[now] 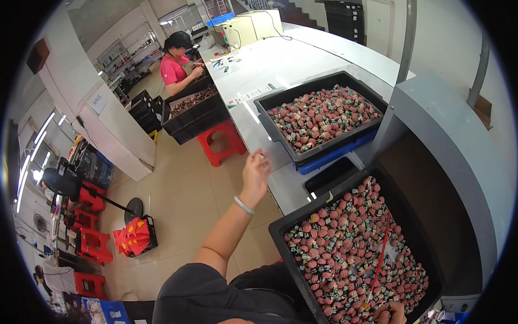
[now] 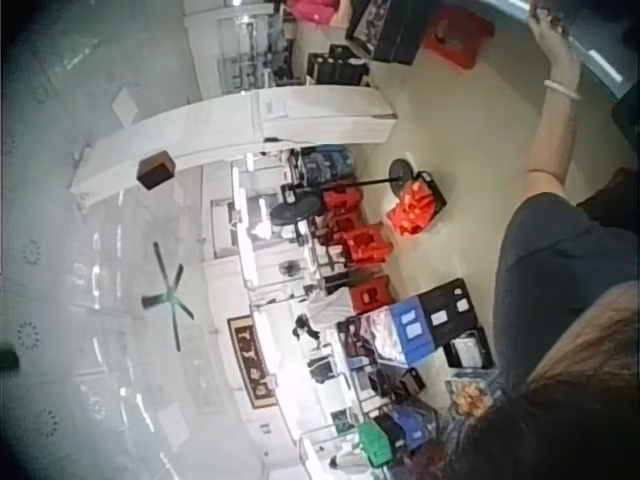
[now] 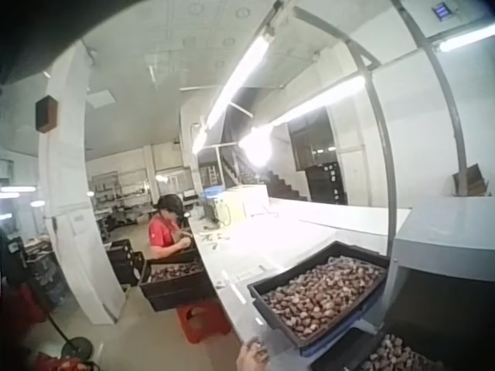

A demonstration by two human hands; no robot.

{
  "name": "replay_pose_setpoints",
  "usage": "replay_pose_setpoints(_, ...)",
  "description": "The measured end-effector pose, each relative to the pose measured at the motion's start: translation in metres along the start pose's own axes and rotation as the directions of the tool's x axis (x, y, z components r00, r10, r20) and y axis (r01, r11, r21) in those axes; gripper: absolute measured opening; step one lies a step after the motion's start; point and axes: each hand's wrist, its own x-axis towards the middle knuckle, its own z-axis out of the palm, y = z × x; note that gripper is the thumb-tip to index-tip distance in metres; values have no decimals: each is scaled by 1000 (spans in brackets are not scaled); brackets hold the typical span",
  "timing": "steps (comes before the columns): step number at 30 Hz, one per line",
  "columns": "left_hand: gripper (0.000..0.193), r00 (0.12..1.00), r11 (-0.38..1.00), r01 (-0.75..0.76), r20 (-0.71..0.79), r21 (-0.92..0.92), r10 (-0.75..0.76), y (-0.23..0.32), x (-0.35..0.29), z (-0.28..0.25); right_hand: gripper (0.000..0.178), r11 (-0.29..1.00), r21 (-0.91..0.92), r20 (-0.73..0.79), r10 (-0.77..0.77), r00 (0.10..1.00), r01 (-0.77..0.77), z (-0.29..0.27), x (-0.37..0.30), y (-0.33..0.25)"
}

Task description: Using a small brush to apply a substance to small toy animal figurines in a factory setting.

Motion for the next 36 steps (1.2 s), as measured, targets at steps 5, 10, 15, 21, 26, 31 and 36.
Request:
replay_pose_setpoints(5, 19, 978, 977, 185, 118, -103, -173, -17, -21, -5, 18, 983, -2, -60, -182, 981, 183, 5, 1, -8)
replay_pose_setpoints(10, 25, 772, 984, -163, 612, -69, 171, 57, -103, 57, 15, 959, -161, 116, -216, 969, 233, 1, 9, -37)
replay_pose_setpoints(15, 30, 357, 969, 156, 903, 194, -238, 50, -162, 114, 15, 927, -175, 14, -333, 943, 331, 3, 5, -49)
replay_pose_setpoints(21, 28, -3, 774, 170, 785, 610, -619, 2, -214, 160, 15, 983, 53, -136, -170, 976, 178, 8, 0, -30)
replay_pose_setpoints(26, 26, -70, 628, 290, 670, 723, -739, -19, -230, 172, 10, 999, -50, -131, -16, 991, 10, -7, 5, -60)
replay_pose_setpoints(31, 24, -166, 517, 296, 576, 803, -800, -23, -229, 178, 13, 912, -363, -373, -331, 867, 191, -2, 24, -33)
replay_pose_setpoints(36, 25, -226, 483, 342, 569, 806, -791, -29, -230, 173, 20, 848, -504, -296, -347, 890, 163, 1, 23, -41)
